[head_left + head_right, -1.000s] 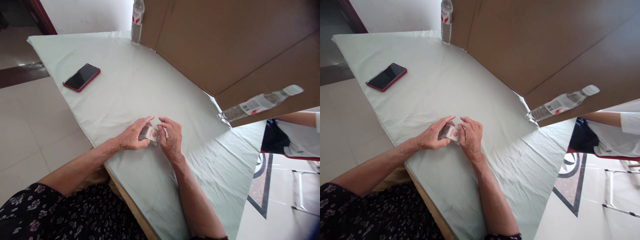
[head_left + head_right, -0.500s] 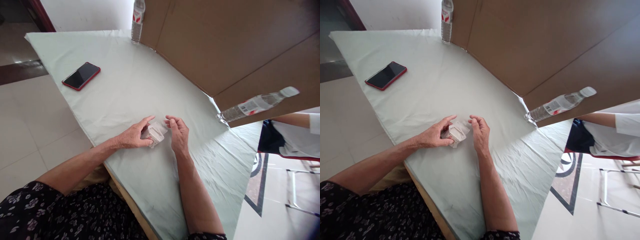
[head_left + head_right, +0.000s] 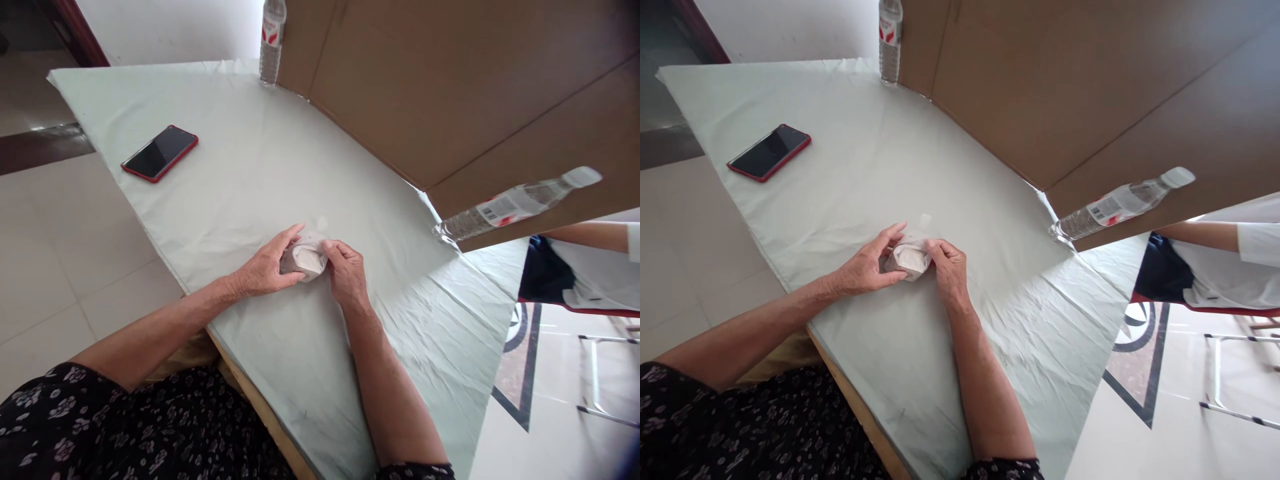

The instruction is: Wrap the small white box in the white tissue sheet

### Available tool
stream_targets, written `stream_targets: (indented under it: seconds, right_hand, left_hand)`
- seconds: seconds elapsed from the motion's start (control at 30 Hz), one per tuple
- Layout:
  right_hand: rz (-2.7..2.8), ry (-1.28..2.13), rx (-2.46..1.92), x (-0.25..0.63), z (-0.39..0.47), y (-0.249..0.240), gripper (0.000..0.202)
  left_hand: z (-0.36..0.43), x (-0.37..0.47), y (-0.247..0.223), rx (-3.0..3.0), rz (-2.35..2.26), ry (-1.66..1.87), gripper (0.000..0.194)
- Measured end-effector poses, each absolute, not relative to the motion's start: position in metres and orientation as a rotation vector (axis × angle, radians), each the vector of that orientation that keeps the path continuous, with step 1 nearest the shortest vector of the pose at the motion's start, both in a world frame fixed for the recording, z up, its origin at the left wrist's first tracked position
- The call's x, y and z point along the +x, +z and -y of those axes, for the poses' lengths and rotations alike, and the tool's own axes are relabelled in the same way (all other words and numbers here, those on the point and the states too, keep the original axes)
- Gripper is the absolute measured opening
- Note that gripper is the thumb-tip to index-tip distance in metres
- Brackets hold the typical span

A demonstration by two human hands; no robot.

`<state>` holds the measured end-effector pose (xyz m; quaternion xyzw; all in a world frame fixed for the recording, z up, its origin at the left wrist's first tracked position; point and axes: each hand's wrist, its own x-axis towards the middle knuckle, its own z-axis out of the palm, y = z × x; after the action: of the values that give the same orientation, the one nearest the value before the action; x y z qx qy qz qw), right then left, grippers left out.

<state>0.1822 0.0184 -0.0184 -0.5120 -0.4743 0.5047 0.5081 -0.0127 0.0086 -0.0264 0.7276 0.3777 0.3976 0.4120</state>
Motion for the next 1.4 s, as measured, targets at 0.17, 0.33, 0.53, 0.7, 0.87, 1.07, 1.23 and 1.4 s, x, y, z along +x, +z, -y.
stream_targets:
  seconds: [0.17, 0.33, 0.53, 0.7, 0.87, 1.07, 1.23, 1.4]
  right_hand:
    - [0.965, 1.251, -1.243, 0.183, -0.02, -0.014, 0.035]
    - [0.867, 1.252, -1.221, 0.186, -0.023, -0.013, 0.037]
    - [0.855, 1.204, -1.125, 0.191, -0.029, -0.015, 0.038]
    - [0.888, 1.147, -1.105, 0.193, -0.032, -0.014, 0.038]
    - [0.941, 1.141, -1.101, 0.196, -0.033, -0.015, 0.033]
    - [0.95, 0.879, -1.282, 0.2, -0.029, -0.009, 0.032]
    - [1.362, 0.9, -1.451, 0.186, -0.014, 0.007, 0.036]
    - [1.599, 0.685, -1.658, 0.175, -0.009, 0.01, 0.029]
  left_hand:
    - [-0.008, -0.011, -0.029, 1.891, -0.903, 0.988, 0.083]
    - [-0.007, -0.012, -0.022, 1.868, -0.909, 0.939, 0.066]
    - [-0.007, -0.015, -0.011, 1.728, -0.837, 0.802, 0.057]
    - [-0.009, -0.017, -0.009, 1.622, -0.827, 0.744, 0.065]
    - [-0.011, -0.017, -0.012, 1.551, -0.809, 0.735, 0.07]
    - [-0.014, -0.018, -0.017, 1.341, -0.784, 0.769, 0.093]
    - [-0.013, -0.02, -0.013, 1.247, -0.743, 0.808, 0.096]
    - [-0.014, -0.02, -0.011, 1.237, -0.746, 0.849, 0.089]
